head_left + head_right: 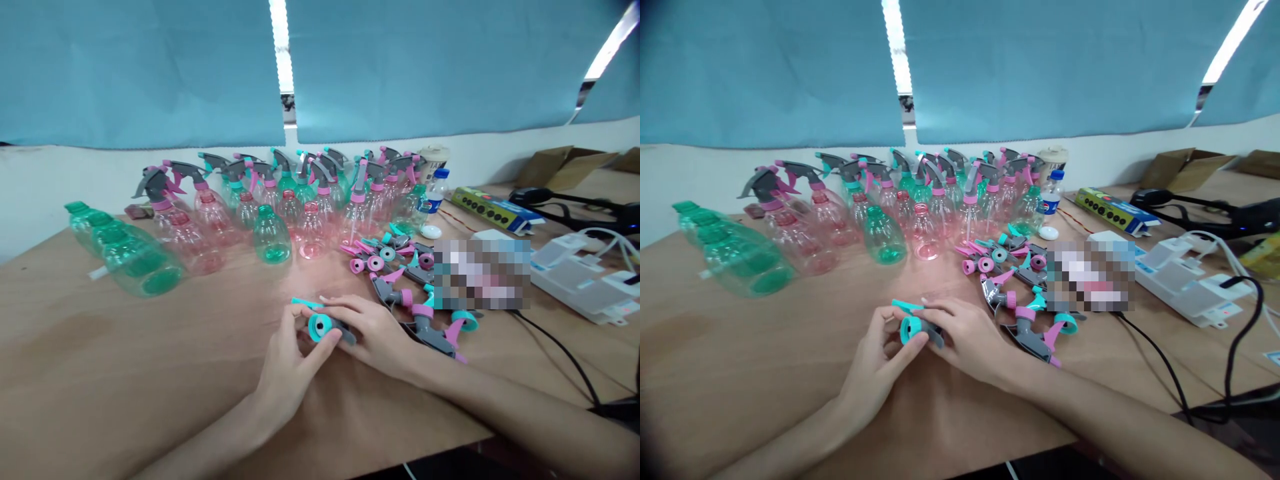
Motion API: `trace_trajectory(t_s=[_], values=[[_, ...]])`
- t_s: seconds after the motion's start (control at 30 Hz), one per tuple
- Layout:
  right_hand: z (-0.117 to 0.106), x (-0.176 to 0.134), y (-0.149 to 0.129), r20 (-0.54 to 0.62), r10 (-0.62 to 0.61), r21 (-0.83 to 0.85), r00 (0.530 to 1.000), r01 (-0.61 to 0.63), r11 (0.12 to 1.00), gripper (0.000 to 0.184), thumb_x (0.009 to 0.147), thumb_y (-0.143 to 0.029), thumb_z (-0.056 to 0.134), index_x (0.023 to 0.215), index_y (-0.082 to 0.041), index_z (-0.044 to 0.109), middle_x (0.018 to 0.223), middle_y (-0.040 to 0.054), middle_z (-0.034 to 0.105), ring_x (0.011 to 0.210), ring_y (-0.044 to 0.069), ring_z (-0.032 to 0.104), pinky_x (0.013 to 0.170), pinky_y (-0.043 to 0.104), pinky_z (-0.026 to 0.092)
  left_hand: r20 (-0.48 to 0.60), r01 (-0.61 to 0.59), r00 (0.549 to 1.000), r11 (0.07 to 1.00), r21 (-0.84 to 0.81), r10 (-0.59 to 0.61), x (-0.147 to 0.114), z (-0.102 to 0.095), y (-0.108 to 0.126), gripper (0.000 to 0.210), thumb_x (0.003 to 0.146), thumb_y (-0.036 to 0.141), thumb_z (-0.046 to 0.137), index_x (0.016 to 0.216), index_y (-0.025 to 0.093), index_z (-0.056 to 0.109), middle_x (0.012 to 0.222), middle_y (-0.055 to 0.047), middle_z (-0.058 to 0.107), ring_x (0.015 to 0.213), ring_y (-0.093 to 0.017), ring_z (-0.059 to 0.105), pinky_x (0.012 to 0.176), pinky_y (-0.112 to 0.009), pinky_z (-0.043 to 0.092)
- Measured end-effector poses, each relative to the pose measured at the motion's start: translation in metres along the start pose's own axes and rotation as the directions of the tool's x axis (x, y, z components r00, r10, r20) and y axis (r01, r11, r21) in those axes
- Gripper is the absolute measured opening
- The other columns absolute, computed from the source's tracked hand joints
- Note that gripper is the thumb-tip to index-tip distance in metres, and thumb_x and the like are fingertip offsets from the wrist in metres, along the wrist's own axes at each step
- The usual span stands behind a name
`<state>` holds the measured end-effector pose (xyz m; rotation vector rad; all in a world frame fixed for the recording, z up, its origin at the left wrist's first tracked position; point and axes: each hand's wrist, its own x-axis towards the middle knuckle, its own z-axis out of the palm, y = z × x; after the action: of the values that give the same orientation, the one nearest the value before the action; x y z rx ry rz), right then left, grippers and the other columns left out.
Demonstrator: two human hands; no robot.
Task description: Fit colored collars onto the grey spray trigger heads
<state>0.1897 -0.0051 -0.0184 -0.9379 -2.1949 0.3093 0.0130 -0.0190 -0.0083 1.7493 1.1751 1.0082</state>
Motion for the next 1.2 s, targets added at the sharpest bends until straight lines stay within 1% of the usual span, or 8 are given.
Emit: trace_trajectory(t_s=[0.17, 0.3, 0.4, 0.5, 0.63, 0.77, 0.97, 1.2], values=[[-0.005, 0.002, -0.003, 0.058, 0.014, 0.215, 0.998, -0.026, 0.976, 0.039, 0.079, -0.016, 0.06, 0.118, -0.021, 0.056, 0.119, 0.007, 0.063, 0.108, 0.02, 0.059, 0.09, 0.034, 0.05, 0.066, -0.269, 0.963, 0.91, 0.316, 0.262, 0.002, -0.009, 0.006, 0.019, 0.087, 0.029, 0.058, 0.104, 0.024, 0.053, 0.098, -0.003, 0.06, 0.084, -0.017, 0.062, 0.074, -0.032, 0.053], [-0.009, 0.005, -0.009, 0.124, 0.059, 0.355, 0.99, -0.1, 0.929, 0.047, 0.078, -0.013, 0.059, 0.123, -0.023, 0.054, 0.121, 0.0061, 0.062, 0.107, 0.021, 0.06, 0.09, 0.035, 0.05, 0.073, -0.422, 0.9, 0.814, 0.4, 0.43, 0.005, -0.015, 0.004, 0.021, 0.088, 0.025, 0.057, 0.108, 0.024, 0.052, 0.102, -0.004, 0.06, 0.093, -0.019, 0.062, 0.081, -0.033, 0.053], [-0.01, 0.005, -0.006, 0.166, 0.093, 0.462, 0.982, -0.161, 0.872, 0.045, 0.084, -0.016, 0.056, 0.128, -0.026, 0.052, 0.13, 0.0062, 0.056, 0.116, 0.022, 0.056, 0.092, 0.037, 0.05, 0.059, -0.418, 0.9, 0.814, 0.404, 0.433, 0.007, -0.017, 0.0, 0.023, 0.087, 0.022, 0.056, 0.109, 0.024, 0.049, 0.1, -0.003, 0.064, 0.088, -0.018, 0.064, 0.078, -0.033, 0.054], [-0.009, 0.005, -0.001, 0.091, 0.094, 0.405, 0.991, -0.123, 0.906, 0.042, 0.084, -0.02, 0.06, 0.125, -0.028, 0.055, 0.131, 0.0063, 0.055, 0.122, 0.024, 0.051, 0.099, 0.043, 0.045, 0.064, -0.458, 0.878, 0.793, 0.403, 0.474, 0.01, -0.019, -0.005, 0.025, 0.085, 0.016, 0.056, 0.108, 0.025, 0.051, 0.102, -0.003, 0.065, 0.093, -0.018, 0.064, 0.082, -0.034, 0.054], [-0.004, 0.003, 0.003, -0.064, 0.108, 0.275, 0.992, -0.086, 0.958, 0.036, 0.081, -0.025, 0.067, 0.116, -0.026, 0.061, 0.121, 0.0074, 0.058, 0.114, 0.023, 0.055, 0.098, 0.042, 0.045, 0.112, -0.532, 0.837, 0.751, 0.391, 0.535, 0.013, -0.021, -0.007, 0.027, 0.087, 0.012, 0.054, 0.11, 0.024, 0.051, 0.106, -0.003, 0.064, 0.102, -0.017, 0.061, 0.087, -0.033, 0.052], [0.0, 0.001, 0.001, -0.146, 0.169, 0.222, 0.975, -0.134, 0.966, 0.026, 0.078, -0.029, 0.07, 0.103, -0.025, 0.065, 0.1, 0.0052, 0.056, 0.097, 0.021, 0.058, 0.086, 0.038, 0.052, 0.106, -0.538, 0.833, 0.751, 0.382, 0.543, 0.013, -0.02, -0.006, 0.02, 0.088, 0.008, 0.049, 0.102, 0.022, 0.055, 0.105, -0.003, 0.063, 0.099, -0.015, 0.062, 0.086, -0.029, 0.053], [0.001, 0.0, -0.001, -0.04, 0.246, 0.303, 0.969, -0.223, 0.927, 0.026, 0.078, -0.029, 0.069, 0.102, -0.025, 0.063, 0.092, 0.0012, 0.052, 0.072, 0.012, 0.056, 0.062, 0.026, 0.054, 0.172, -0.558, 0.824, 0.721, 0.41, 0.54, 0.014, -0.024, -0.003, 0.031, 0.088, 0.003, 0.039, 0.102, 0.02, 0.061, 0.104, -0.005, 0.061, 0.095, -0.015, 0.062, 0.082, -0.026, 0.054], [0.004, 0.001, -0.002, -0.007, 0.305, 0.398, 0.952, -0.277, 0.875, 0.018, 0.08, -0.028, 0.068, 0.096, -0.023, 0.063, 0.093, 0.0004, 0.055, 0.068, 0.01, 0.059, 0.057, 0.021, 0.053, 0.189, -0.535, 0.835, 0.68, 0.501, 0.517, 0.013, -0.021, -0.008, 0.024, 0.09, 0.014, 0.044, 0.106, 0.02, 0.061, 0.102, -0.007, 0.061, 0.084, -0.016, 0.064, 0.072, -0.029, 0.056]])
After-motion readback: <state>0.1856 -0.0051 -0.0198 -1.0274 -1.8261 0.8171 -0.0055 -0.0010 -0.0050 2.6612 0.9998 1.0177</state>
